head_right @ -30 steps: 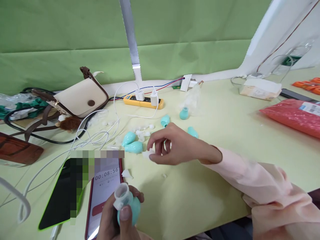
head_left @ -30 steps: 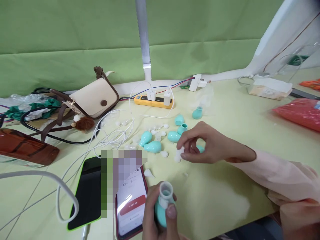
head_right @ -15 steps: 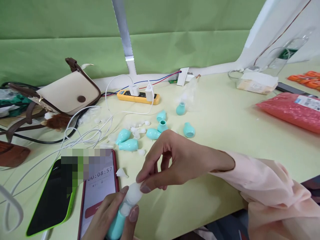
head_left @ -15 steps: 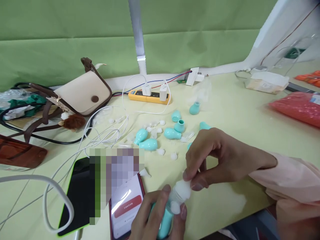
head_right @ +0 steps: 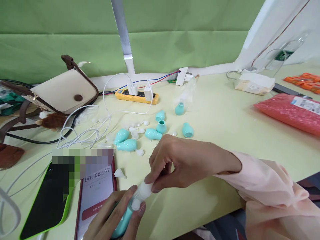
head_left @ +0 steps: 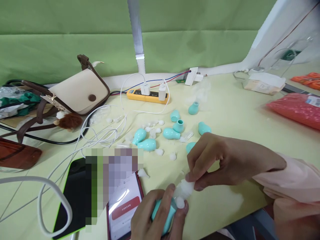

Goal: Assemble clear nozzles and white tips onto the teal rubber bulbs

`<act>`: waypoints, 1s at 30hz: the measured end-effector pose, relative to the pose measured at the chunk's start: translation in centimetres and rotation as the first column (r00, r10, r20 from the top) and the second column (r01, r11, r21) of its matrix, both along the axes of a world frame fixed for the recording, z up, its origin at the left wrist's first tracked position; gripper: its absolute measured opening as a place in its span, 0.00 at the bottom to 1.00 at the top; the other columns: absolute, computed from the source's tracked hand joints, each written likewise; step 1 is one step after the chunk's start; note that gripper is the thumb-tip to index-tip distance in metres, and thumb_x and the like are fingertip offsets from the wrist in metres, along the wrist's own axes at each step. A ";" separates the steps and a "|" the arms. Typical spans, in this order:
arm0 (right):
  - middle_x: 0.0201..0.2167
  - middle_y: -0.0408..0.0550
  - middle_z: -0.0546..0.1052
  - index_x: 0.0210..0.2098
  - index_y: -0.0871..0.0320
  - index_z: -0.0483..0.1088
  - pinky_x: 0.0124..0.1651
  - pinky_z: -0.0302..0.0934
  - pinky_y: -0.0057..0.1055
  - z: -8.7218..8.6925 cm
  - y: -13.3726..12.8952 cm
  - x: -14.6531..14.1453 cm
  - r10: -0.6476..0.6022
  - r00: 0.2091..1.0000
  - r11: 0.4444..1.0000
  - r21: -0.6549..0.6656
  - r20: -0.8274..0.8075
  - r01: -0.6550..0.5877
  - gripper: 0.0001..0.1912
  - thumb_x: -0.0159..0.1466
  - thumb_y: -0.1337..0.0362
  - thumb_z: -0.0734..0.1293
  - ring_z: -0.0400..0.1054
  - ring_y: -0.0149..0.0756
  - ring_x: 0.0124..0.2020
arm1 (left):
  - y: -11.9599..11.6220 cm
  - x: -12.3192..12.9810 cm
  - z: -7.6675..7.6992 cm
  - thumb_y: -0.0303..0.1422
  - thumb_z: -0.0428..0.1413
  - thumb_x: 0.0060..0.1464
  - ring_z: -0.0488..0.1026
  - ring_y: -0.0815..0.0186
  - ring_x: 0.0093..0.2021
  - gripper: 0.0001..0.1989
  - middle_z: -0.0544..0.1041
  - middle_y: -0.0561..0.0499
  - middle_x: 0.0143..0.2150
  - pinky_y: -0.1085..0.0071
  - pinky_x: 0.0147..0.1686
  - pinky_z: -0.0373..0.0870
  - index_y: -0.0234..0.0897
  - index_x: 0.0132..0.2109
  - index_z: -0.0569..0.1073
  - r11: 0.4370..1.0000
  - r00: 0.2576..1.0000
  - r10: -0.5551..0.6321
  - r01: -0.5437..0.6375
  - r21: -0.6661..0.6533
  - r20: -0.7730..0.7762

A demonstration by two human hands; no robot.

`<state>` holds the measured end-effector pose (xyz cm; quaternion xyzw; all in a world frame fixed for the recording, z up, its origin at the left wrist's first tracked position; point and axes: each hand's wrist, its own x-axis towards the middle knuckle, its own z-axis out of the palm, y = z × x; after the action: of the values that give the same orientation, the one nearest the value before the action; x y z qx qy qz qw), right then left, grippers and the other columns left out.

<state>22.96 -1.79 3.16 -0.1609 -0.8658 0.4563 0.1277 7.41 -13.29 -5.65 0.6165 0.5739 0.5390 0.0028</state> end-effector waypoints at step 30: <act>0.20 0.48 0.71 0.32 0.66 0.75 0.21 0.51 0.23 -0.2 0.0 -0.2 0.098 0.994 0.985 0.135 0.056 -0.105 0.10 0.62 0.69 0.62 0.59 0.24 0.19 | 0.1 0.1 -0.4 0.26 0.57 0.48 0.67 0.71 0.22 0.04 0.70 0.51 0.25 0.74 0.19 0.63 0.36 0.34 0.75 0.998 0.999 -0.050 0.049 0.043 0.015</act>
<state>22.72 -1.81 2.93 -0.1183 -0.9051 0.3974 0.0939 7.53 -13.15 -6.05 0.6260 0.5467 0.5560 0.0077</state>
